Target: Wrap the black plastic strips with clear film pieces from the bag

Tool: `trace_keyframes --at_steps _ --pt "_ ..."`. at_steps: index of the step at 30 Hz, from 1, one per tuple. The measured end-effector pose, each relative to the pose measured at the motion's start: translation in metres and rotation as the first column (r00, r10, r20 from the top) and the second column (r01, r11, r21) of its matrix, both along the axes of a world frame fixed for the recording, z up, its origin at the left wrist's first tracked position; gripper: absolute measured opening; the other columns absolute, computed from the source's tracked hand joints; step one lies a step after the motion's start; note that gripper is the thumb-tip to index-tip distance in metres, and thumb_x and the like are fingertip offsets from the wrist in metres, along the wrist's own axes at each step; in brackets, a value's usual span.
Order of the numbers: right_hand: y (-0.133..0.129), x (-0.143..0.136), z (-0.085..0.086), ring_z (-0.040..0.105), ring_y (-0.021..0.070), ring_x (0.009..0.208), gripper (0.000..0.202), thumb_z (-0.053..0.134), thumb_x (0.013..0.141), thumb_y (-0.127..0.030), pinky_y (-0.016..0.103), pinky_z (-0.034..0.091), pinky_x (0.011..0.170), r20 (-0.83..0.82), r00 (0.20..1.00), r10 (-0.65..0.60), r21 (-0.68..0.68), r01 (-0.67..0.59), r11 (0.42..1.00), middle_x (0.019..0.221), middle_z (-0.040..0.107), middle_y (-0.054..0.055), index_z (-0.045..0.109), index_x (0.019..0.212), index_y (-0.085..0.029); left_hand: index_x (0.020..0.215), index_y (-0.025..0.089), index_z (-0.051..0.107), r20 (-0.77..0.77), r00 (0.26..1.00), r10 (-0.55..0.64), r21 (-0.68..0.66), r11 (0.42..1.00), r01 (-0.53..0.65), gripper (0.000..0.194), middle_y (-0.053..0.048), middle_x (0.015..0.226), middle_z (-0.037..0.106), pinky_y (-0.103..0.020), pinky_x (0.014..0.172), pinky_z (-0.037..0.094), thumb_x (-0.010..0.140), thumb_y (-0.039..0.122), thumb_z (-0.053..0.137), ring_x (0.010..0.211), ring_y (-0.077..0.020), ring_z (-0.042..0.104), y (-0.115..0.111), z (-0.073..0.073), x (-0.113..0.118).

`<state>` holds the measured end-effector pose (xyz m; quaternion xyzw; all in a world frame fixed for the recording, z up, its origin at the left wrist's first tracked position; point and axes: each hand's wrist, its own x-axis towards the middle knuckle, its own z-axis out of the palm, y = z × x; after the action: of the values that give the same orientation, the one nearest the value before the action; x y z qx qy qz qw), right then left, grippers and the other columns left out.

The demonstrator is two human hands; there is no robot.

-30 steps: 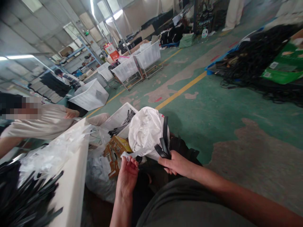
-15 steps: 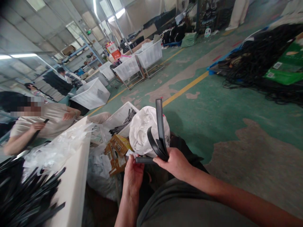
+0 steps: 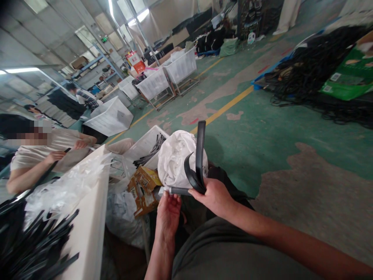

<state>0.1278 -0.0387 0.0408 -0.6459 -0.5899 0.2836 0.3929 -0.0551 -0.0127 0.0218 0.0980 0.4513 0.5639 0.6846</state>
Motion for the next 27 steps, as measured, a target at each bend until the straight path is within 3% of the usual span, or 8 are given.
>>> trace_keyframes --at_steps 5,8,11,13,17,20,24,27 --pt "0.000 -0.009 -0.001 0.065 0.0261 0.073 0.028 0.060 0.084 -0.044 0.030 0.042 0.064 0.099 0.995 0.026 -0.002 -0.026 1.000 0.080 0.072 0.010 0.069 0.082 -0.018 0.071 0.016 0.062 -0.045 0.998 -0.052 0.007 0.999 0.052 0.030 0.003 0.066 0.064 -0.024 0.066 0.052 0.060 0.029 0.087 0.064 -0.0107 0.063 -0.009 -0.003 0.012" --pt "0.003 -0.009 0.004 0.064 0.0242 0.075 0.024 0.061 0.084 -0.041 0.029 0.044 0.066 0.019 0.990 0.141 -0.036 -0.140 0.989 0.082 0.072 0.007 0.069 0.082 -0.018 0.070 0.016 0.061 -0.080 0.992 -0.102 0.043 0.993 0.106 0.031 0.003 0.066 0.062 -0.023 0.063 0.050 0.062 0.032 0.086 0.061 -0.0101 0.061 -0.014 -0.006 0.015" --pt "0.001 0.004 0.011 0.061 0.0192 0.061 0.022 0.062 0.082 -0.038 0.025 0.044 0.056 -0.202 0.924 0.323 -0.175 -0.359 0.917 0.070 0.067 0.003 0.067 0.081 -0.017 0.072 0.015 0.061 -0.074 0.992 -0.102 0.050 0.993 0.106 0.033 0.003 0.065 0.060 -0.022 0.059 0.048 0.060 0.032 0.087 0.057 -0.0089 0.058 -0.010 -0.006 0.006" --pt "-0.006 0.020 0.014 0.057 0.0160 0.050 0.024 0.061 0.080 -0.040 0.023 0.042 0.047 -0.303 0.882 0.362 -0.310 -0.450 0.837 0.060 0.062 0.001 0.064 0.080 -0.016 0.072 0.014 0.062 -0.063 0.997 -0.053 0.058 0.997 0.057 0.035 0.003 0.065 0.060 -0.022 0.058 0.049 0.057 0.032 0.089 0.057 -0.0087 0.057 -0.004 -0.003 -0.006" --pt "-0.027 0.048 0.017 0.057 0.0162 0.048 0.037 0.060 0.077 -0.051 0.024 0.044 0.046 -0.262 0.908 0.328 -0.514 -0.419 0.749 0.057 0.061 0.001 0.063 0.087 -0.015 0.070 0.013 0.062 -0.056 0.998 0.007 0.032 0.999 -0.005 0.037 0.002 0.063 0.059 -0.022 0.059 0.048 0.057 0.033 0.089 0.057 -0.0089 0.057 -0.003 -0.001 -0.027" --pt "-0.038 0.053 0.016 0.058 0.0194 0.048 0.047 0.055 0.074 -0.058 0.027 0.045 0.046 -0.122 0.944 0.306 -0.588 -0.317 0.744 0.055 0.061 0.003 0.064 0.092 -0.015 0.068 0.012 0.062 -0.006 1.000 -0.016 -0.026 1.000 0.016 0.035 0.001 0.060 0.059 -0.022 0.058 0.047 0.058 0.033 0.088 0.055 -0.0096 0.056 -0.018 -0.005 -0.027" --pt "-0.036 0.030 0.012 0.059 0.0223 0.047 0.045 0.052 0.071 -0.060 0.029 0.046 0.045 -0.052 0.940 0.338 -0.572 -0.305 0.761 0.051 0.059 0.004 0.065 0.080 -0.017 0.068 0.011 0.063 0.084 0.996 -0.012 -0.041 0.999 0.015 0.033 -0.002 0.061 0.059 -0.022 0.054 0.043 0.063 0.035 0.085 0.053 -0.0096 0.054 -0.044 -0.008 -0.009" --pt "-0.027 0.006 0.009 0.059 0.0229 0.046 0.049 0.052 0.070 -0.062 0.030 0.047 0.045 -0.064 0.937 0.345 -0.561 -0.319 0.764 0.052 0.060 0.004 0.065 0.084 -0.017 0.071 0.011 0.064 0.154 0.988 -0.008 -0.001 1.000 0.008 0.029 -0.004 0.066 0.062 -0.022 0.054 0.042 0.069 0.034 0.082 0.057 -0.0104 0.056 -0.056 -0.003 -0.007"
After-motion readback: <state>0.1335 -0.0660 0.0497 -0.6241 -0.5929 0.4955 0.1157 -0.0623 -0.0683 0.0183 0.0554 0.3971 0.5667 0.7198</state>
